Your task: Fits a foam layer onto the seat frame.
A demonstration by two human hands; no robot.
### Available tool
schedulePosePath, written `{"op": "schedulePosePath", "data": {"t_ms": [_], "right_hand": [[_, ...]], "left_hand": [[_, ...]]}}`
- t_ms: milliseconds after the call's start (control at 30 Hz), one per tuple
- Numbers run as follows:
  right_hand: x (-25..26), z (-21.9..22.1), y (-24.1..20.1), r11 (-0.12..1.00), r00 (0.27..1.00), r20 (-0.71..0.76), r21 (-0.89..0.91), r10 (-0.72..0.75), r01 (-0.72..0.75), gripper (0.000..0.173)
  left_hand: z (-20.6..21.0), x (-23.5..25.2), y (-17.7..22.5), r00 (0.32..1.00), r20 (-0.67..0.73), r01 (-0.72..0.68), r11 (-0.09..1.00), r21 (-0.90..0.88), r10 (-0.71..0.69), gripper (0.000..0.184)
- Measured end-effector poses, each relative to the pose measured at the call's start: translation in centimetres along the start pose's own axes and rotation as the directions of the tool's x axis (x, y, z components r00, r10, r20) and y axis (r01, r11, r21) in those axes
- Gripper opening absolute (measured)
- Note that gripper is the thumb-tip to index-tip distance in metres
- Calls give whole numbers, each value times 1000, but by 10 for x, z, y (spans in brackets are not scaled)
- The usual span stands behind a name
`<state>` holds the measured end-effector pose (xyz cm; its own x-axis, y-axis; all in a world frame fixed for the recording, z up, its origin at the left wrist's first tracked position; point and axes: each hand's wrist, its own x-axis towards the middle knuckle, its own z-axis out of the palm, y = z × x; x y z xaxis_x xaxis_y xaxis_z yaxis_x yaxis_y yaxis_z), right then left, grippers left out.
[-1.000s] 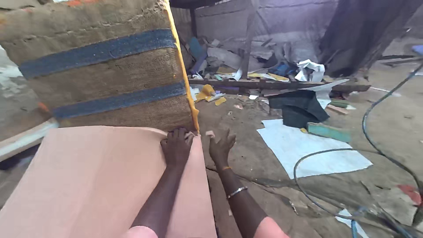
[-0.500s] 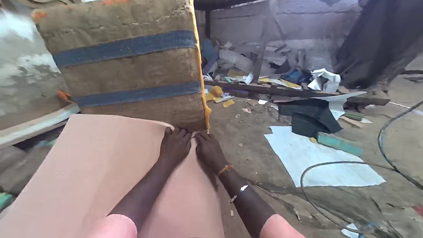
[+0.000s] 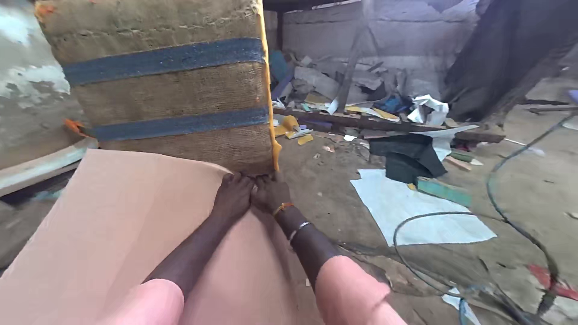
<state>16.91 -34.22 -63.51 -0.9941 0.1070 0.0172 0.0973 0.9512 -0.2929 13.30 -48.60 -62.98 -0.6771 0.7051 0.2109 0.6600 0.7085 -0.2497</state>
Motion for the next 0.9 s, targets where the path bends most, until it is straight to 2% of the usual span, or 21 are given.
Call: {"op": "schedulePosePath", "data": {"t_ms": [133,233,300,367,533,600,700,800,900], "right_hand": [[-5,5,-7,995,999,10,89,46,-46,49],[-27,10,-10,987,998,34,151,51,-55,58],[-54,18,-15,984,998,6,170,58,-58,65],[-83,25,-18,982,998,-12,179,55,-52,70],[-149,22,-25,985,998,59,174,-20,9,69],[-189,25,-28,981,998,14,186,-60,56,67],[-259,4,-38,970,994,-8,216,-108,108,64],[-320,5,-53,975,994,-21,190,-111,113,63],[-340,0,-60,988,992,81,126,-97,87,64]], "left_hand": [[-3,-1,6,995,81,58,998,-6,-57,39],[-22,-7,19,979,170,117,993,-26,-111,45],[-36,-28,25,941,304,193,974,-119,-149,51],[-35,-69,32,923,347,254,939,-231,-164,57],[-65,-176,62,927,340,267,916,-301,-158,61],[-68,-209,73,928,339,264,915,-305,-154,60],[-71,-235,83,948,284,236,914,-329,-142,60],[-73,-262,93,960,241,220,916,-336,-143,60],[-83,-291,115,954,247,246,911,-330,-168,62]]}}
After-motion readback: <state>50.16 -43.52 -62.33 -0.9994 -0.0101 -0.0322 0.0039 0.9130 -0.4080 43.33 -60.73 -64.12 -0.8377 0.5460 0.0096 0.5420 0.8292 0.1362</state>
